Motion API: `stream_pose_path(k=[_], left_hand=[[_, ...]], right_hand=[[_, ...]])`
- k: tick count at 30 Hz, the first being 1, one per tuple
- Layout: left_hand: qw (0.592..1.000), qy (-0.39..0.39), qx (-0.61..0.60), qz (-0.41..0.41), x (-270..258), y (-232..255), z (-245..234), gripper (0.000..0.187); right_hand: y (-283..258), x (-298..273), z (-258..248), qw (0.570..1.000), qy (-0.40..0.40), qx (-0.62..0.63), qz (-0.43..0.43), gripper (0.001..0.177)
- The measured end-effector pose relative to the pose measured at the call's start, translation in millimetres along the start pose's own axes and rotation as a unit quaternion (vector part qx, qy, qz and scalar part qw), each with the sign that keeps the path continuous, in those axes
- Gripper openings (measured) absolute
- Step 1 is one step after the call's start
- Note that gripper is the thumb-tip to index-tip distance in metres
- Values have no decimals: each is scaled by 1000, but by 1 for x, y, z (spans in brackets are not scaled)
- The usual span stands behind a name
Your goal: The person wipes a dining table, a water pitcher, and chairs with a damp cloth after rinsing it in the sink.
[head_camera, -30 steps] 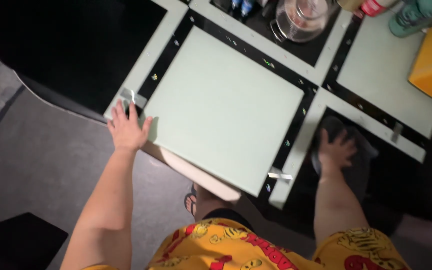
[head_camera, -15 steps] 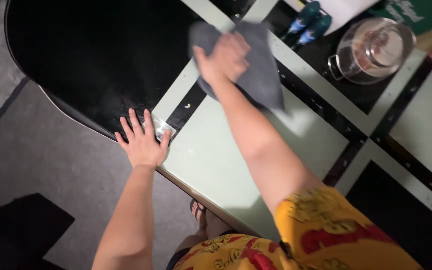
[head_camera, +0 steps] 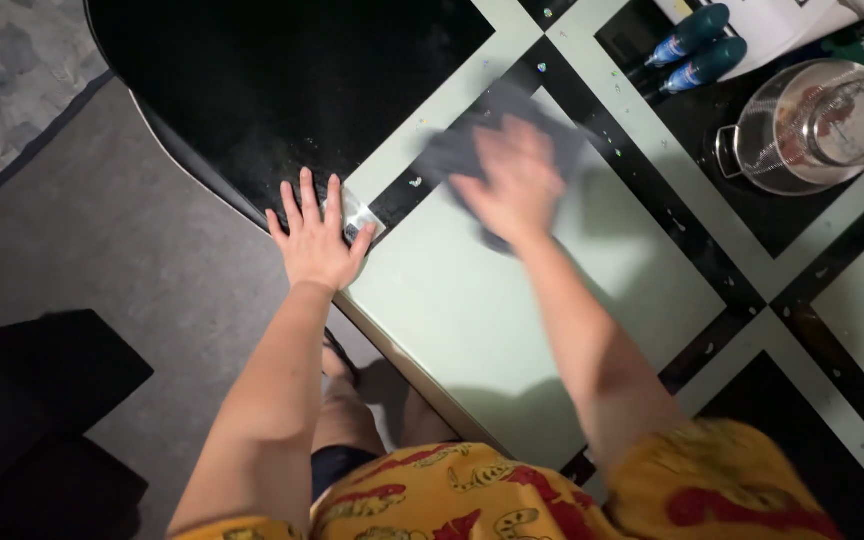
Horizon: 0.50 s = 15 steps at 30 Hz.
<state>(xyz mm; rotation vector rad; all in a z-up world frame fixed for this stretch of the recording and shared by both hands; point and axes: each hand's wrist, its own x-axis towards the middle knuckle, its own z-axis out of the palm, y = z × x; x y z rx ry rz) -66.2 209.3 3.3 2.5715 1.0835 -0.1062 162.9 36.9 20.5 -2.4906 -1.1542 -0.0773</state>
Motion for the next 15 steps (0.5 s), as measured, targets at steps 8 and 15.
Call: stream_pose_path(k=[8, 15], left_hand=[[1000, 5, -13, 12, -5, 0, -2, 86], [999, 14, -16, 41, -4, -14, 5, 88]], right_hand=[[196, -301, -108, 795, -38, -108, 596, 80], [198, -481, -45, 586, 50, -136, 797, 98]])
